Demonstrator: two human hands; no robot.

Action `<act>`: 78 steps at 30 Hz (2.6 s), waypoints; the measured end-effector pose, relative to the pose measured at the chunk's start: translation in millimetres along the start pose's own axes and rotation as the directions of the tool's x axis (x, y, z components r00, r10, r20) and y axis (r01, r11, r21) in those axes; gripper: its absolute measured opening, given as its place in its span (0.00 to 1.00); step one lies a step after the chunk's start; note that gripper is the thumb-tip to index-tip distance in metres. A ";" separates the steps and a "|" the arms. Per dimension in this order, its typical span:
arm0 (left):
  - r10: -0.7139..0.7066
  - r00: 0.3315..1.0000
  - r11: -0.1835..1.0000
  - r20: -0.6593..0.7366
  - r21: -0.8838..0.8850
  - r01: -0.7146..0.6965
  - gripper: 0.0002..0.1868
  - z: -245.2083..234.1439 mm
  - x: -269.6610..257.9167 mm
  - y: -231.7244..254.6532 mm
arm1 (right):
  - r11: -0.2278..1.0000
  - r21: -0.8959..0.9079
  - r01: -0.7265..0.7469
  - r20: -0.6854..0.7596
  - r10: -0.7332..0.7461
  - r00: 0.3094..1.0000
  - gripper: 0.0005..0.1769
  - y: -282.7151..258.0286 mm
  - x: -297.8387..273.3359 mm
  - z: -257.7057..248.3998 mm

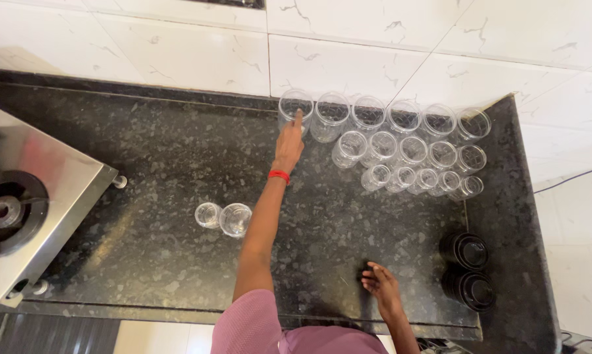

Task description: The person wipes the exterior of multiple clear plastic containers and black lids with a white cloth on a dark countertop. The person handles each container and lid individually, wiping them and placing them back in rows.

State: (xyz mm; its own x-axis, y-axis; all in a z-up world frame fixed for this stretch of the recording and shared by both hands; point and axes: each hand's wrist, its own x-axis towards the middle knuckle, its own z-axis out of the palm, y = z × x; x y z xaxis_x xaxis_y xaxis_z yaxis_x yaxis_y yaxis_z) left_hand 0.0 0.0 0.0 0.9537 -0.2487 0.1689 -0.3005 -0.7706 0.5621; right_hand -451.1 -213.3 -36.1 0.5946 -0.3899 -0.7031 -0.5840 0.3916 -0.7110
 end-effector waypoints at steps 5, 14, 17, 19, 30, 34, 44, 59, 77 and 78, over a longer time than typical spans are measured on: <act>0.027 0.999 0.991 -0.018 -0.130 -0.029 0.42 -55.6 -29.3 10.9 | 0.997 0.054 0.061 0.098 -0.066 0.993 0.21 3.9 10.0 11.4; -0.281 0.931 0.788 -0.231 -0.610 0.087 0.12 -134.1 -193.4 10.1 | 0.995 0.007 0.103 0.220 -0.102 0.970 0.20 -3.5 23.7 36.8; -0.373 0.911 0.850 -0.177 -0.460 0.259 0.16 -144.8 -265.9 13.5 | 0.996 -0.025 0.087 0.259 -0.077 0.963 0.20 -6.3 22.3 49.2; -0.334 0.921 0.909 -0.200 -0.325 0.259 0.19 -145.4 -297.5 14.6 | 0.995 -0.051 0.083 0.277 -0.066 0.958 0.19 -7.9 20.8 57.9; -0.284 0.917 0.945 -0.282 0.083 0.318 0.10 -124.9 -328.1 0.1 | 0.962 -0.126 0.243 0.355 -0.184 0.917 0.19 -14.4 -1.1 74.0; -0.226 0.971 0.960 -0.072 -0.184 0.210 0.09 -127.9 -325.0 36.2 | 0.733 -0.274 0.623 0.447 -0.477 0.757 0.25 -38.4 -19.8 67.5; 0.085 0.876 0.707 0.474 -0.648 0.283 0.18 -118.5 -292.0 172.1 | 0.776 -0.195 0.600 0.589 -0.397 0.704 0.61 -106.2 -56.1 18.3; 0.091 0.959 0.732 -0.267 -0.636 -0.247 0.29 -3.0 -321.0 279.4 | 0.941 0.189 0.282 0.300 -0.329 0.896 0.36 -131.5 -24.0 -23.2; 0.281 0.930 0.865 -0.237 -0.357 -0.352 0.27 -12.6 -297.4 326.5 | 0.816 0.327 0.478 0.183 -0.550 0.815 0.32 -158.7 -29.9 -15.8; 0.250 0.935 0.853 -0.251 -0.400 -0.336 0.27 -12.7 -294.0 325.9 | 0.825 0.293 0.483 0.185 -0.545 0.818 0.32 -155.3 -33.0 -14.7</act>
State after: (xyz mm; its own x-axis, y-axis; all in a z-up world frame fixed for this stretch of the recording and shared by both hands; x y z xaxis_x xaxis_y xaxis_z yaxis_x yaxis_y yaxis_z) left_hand -378.2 -170.5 143.8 0.8191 -0.2778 0.5018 -0.5724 -0.3390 0.7466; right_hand -388.1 -273.5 97.4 0.9070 -0.3777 -0.1865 -0.0324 0.3789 -0.9249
